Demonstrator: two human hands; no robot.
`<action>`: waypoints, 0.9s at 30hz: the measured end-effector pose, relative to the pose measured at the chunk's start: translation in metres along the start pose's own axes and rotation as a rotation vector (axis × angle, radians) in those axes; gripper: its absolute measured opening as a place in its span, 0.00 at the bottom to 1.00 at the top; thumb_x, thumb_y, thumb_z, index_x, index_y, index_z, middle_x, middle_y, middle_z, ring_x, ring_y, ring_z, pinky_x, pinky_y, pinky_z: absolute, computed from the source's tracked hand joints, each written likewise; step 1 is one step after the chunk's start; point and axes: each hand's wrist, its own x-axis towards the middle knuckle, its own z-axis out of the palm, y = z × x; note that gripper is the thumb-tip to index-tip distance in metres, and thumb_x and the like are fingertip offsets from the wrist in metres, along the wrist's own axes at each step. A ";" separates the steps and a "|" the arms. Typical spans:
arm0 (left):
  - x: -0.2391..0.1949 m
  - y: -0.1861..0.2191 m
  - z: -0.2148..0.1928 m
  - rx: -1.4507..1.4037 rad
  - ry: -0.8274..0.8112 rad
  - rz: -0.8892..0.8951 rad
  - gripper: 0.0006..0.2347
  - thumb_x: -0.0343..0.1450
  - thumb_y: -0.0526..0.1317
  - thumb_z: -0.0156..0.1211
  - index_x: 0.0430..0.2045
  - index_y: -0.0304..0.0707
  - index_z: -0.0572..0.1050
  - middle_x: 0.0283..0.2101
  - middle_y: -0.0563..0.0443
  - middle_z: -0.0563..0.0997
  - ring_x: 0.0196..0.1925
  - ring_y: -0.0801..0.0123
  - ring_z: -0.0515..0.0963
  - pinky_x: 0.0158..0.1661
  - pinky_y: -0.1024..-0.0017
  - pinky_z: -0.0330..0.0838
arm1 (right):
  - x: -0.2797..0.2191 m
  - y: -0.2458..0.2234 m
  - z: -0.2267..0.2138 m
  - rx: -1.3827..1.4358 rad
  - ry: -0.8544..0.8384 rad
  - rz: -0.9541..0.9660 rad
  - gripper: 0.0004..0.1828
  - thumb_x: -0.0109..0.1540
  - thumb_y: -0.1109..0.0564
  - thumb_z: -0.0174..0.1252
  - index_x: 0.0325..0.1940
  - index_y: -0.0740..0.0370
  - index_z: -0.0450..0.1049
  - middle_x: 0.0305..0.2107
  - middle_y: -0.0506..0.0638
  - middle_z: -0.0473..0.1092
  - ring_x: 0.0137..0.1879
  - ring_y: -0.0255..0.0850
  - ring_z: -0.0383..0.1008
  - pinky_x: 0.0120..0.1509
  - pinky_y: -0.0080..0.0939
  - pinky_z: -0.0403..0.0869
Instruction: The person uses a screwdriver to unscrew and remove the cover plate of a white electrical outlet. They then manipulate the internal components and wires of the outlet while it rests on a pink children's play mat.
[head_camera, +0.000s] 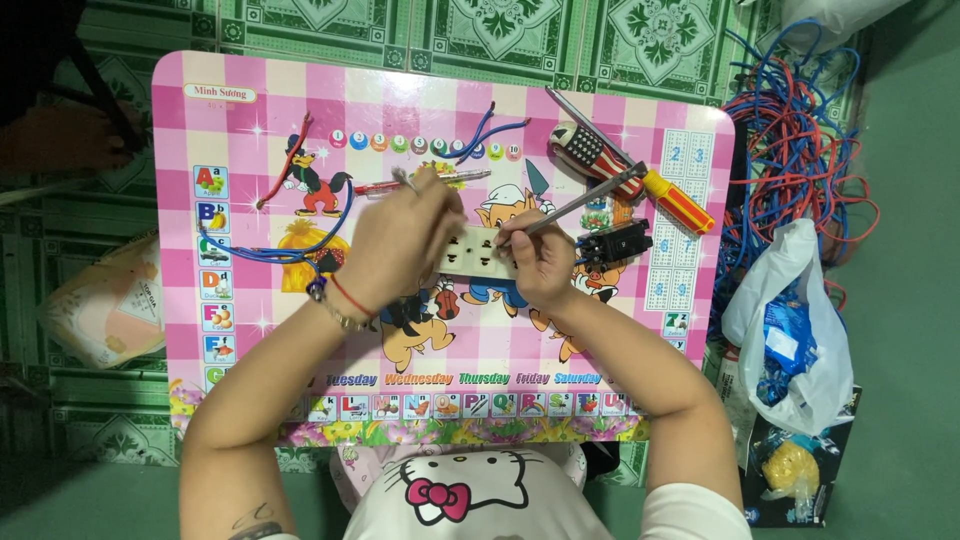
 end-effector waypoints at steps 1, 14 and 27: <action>0.001 -0.010 0.005 0.001 0.002 -0.002 0.06 0.76 0.38 0.58 0.34 0.34 0.78 0.33 0.48 0.73 0.31 0.59 0.80 0.31 0.68 0.74 | -0.001 0.001 -0.001 0.002 -0.002 -0.001 0.13 0.73 0.56 0.47 0.42 0.67 0.73 0.26 0.54 0.74 0.27 0.37 0.75 0.29 0.30 0.75; -0.012 -0.009 0.029 0.028 0.060 0.205 0.21 0.69 0.52 0.66 0.51 0.40 0.77 0.41 0.45 0.79 0.47 0.50 0.79 0.44 0.59 0.68 | 0.008 -0.006 0.000 0.052 0.051 -0.029 0.12 0.73 0.56 0.46 0.42 0.67 0.69 0.27 0.55 0.71 0.26 0.37 0.73 0.27 0.30 0.74; -0.020 -0.022 0.028 0.154 0.100 0.325 0.31 0.64 0.67 0.62 0.51 0.43 0.74 0.45 0.48 0.75 0.50 0.57 0.72 0.48 0.59 0.61 | 0.024 -0.008 0.001 -0.186 -0.144 -0.235 0.11 0.71 0.55 0.53 0.37 0.59 0.75 0.32 0.49 0.68 0.39 0.43 0.68 0.50 0.41 0.68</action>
